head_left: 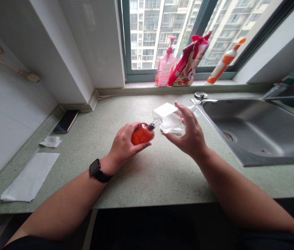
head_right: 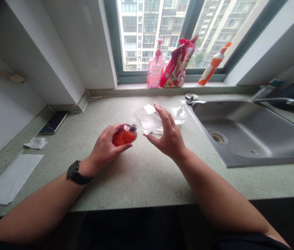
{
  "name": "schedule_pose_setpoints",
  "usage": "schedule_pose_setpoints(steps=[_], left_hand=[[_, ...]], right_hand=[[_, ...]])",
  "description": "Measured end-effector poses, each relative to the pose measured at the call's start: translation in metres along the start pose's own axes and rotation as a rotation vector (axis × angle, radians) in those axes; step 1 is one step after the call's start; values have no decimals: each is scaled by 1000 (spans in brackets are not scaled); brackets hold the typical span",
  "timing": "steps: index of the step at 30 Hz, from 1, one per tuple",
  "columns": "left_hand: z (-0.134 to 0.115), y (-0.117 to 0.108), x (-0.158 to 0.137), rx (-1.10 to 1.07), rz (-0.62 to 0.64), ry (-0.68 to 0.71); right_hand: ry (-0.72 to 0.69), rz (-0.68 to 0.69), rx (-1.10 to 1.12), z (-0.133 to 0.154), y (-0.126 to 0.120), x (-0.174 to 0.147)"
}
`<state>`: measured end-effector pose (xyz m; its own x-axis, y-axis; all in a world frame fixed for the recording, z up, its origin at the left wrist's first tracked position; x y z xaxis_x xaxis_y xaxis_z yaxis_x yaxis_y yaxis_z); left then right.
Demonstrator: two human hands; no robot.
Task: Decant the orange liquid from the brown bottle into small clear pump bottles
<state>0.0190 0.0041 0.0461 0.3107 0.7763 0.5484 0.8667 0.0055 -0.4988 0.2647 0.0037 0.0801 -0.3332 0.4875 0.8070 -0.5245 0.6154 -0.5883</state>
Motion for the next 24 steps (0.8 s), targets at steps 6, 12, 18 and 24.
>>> schedule_pose_setpoints(steps=[6,12,18,24], left_hand=[[0,0,0,-3,4,-1],[0,-1,0,3,-3,4],[0,-1,0,1,2,0],[1,-1,0,1,1,-6]], right_hand=[[8,-30,27,1,0,0],[32,-34,18,0,1,-2],[37,-27,5,0,3,-3],[27,-43,-12,0,5,-4]])
Point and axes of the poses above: each hand's wrist, its own x-axis towards the middle knuckle, its own y-axis out of the palm, z = x × y, the point moved 5 cm from there along x, towards the middle knuckle, and after that the axes turned 13 degrees about -x, right-handed, at the moved point
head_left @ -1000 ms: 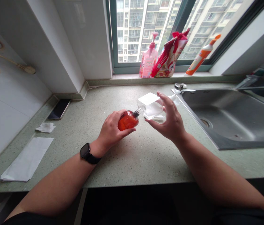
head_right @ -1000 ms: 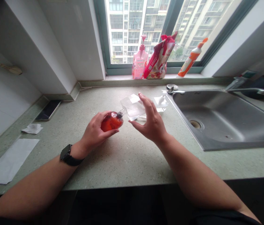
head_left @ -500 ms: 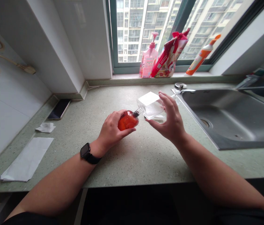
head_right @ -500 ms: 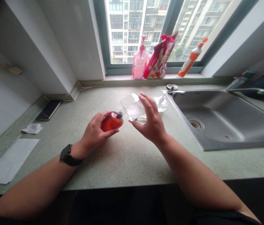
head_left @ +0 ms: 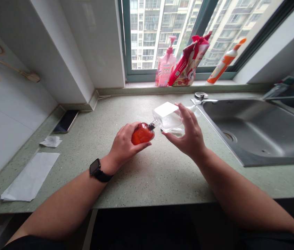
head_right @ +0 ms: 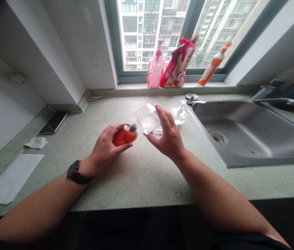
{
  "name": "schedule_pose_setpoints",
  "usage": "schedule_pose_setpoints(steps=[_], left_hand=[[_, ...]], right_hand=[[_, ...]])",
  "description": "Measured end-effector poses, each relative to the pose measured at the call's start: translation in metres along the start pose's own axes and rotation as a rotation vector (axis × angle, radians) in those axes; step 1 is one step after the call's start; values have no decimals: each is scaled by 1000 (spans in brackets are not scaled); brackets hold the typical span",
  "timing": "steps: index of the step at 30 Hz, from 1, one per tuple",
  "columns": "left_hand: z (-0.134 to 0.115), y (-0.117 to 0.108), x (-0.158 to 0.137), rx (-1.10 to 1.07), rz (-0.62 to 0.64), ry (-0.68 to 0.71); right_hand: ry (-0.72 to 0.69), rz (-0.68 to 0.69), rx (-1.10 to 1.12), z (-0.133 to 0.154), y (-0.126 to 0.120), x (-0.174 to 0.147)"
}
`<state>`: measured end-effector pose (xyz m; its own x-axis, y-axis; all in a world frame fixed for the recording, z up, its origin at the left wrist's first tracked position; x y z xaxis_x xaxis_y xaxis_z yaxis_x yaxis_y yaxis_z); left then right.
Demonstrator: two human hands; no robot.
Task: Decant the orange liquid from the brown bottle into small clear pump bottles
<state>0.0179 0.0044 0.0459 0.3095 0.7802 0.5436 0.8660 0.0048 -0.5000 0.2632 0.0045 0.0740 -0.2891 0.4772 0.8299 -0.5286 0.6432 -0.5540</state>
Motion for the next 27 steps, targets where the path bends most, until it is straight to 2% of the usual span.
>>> schedule_pose_setpoints(steps=[10,19,27], left_hand=[[-1,0,0,3,0,-2],[-1,0,0,0,0,-1],[-1,0,0,-2,5,-5]], right_hand=[[-25,-16,-39,1,-1,1],[21,19,-8,0,1,-1],[36,-7,25,-2,2,-3]])
Point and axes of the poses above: each hand's wrist, its own x-axis towards the middle knuckle, its own y-axis out of the palm, z = x × y, the point moved 5 cm from there along x, towards the middle knuckle, and after that the axes turned 13 degrees about -x, right-handed, at the moved point
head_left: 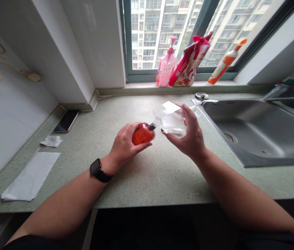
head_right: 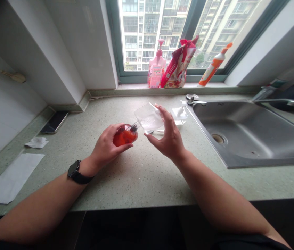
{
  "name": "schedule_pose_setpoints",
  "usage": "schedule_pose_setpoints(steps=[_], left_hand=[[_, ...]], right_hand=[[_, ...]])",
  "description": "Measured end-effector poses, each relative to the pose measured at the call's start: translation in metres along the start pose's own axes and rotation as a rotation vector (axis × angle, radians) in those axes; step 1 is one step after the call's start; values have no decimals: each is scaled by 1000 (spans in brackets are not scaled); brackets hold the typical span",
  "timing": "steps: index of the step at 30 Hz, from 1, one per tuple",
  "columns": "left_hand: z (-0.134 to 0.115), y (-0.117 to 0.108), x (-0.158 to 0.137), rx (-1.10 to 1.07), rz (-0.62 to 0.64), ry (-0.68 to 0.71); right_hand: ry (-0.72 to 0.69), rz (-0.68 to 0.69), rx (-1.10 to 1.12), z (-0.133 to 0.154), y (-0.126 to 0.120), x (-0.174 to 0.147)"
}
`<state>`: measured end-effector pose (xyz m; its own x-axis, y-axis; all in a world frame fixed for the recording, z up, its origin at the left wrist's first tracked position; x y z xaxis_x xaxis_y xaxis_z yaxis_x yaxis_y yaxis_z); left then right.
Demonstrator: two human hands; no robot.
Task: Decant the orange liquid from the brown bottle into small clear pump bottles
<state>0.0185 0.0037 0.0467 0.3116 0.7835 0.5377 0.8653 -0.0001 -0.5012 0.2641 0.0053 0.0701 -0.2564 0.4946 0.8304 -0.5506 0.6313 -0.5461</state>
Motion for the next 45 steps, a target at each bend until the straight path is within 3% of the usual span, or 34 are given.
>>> schedule_pose_setpoints(steps=[11,32,45], left_hand=[[0,0,0,1,-4,5],[0,0,1,6,-9,8],[-2,-4,1,80,-6,18]], right_hand=[[-2,-12,55,2,-1,1],[-36,-43,-53,-1,-4,2],[-35,-72,-70,12,-5,5]])
Point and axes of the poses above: each hand's wrist, its own x-axis towards the middle knuckle, its own y-axis out of the palm, z = x × y, the point moved 5 cm from there along x, towards the middle knuckle, and after that the axes turned 13 degrees about -x, right-handed, at the moved point
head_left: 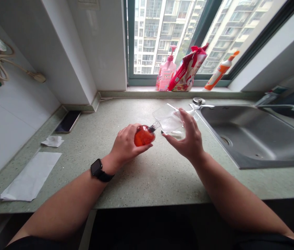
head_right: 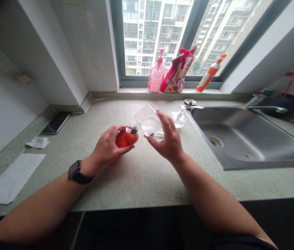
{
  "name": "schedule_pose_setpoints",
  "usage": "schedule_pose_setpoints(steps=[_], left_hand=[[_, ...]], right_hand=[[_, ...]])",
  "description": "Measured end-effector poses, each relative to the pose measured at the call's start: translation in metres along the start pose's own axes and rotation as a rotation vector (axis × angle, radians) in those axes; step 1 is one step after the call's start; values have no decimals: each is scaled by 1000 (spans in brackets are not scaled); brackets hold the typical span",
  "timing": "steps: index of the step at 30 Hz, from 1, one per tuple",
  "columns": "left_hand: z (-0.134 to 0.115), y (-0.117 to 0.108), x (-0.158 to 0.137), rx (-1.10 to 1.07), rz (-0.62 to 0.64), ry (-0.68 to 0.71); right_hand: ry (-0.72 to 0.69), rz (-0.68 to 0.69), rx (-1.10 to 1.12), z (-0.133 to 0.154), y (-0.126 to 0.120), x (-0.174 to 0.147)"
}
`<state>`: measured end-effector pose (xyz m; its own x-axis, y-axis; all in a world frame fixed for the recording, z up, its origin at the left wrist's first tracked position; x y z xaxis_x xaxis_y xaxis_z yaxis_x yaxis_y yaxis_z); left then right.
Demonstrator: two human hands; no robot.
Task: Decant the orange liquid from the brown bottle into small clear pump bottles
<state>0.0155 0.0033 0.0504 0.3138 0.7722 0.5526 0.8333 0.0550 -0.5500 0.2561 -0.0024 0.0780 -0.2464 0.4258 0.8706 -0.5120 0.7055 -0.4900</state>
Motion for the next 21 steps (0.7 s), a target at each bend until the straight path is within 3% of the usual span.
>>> schedule_pose_setpoints(steps=[21], left_hand=[[-4,1,-3,-96,-61,54]], right_hand=[[-25,-29,-29,13,-8,7]])
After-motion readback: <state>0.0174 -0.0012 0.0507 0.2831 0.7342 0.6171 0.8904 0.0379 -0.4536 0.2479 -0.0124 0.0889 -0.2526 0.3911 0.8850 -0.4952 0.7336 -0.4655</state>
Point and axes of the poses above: each hand's wrist, its own x-axis towards the middle knuckle, its own y-axis out of the palm, z = x × y, the point moved 5 cm from there along x, towards the middle knuckle, and after that the axes turned 13 degrees about -x, right-handed, at the moved point
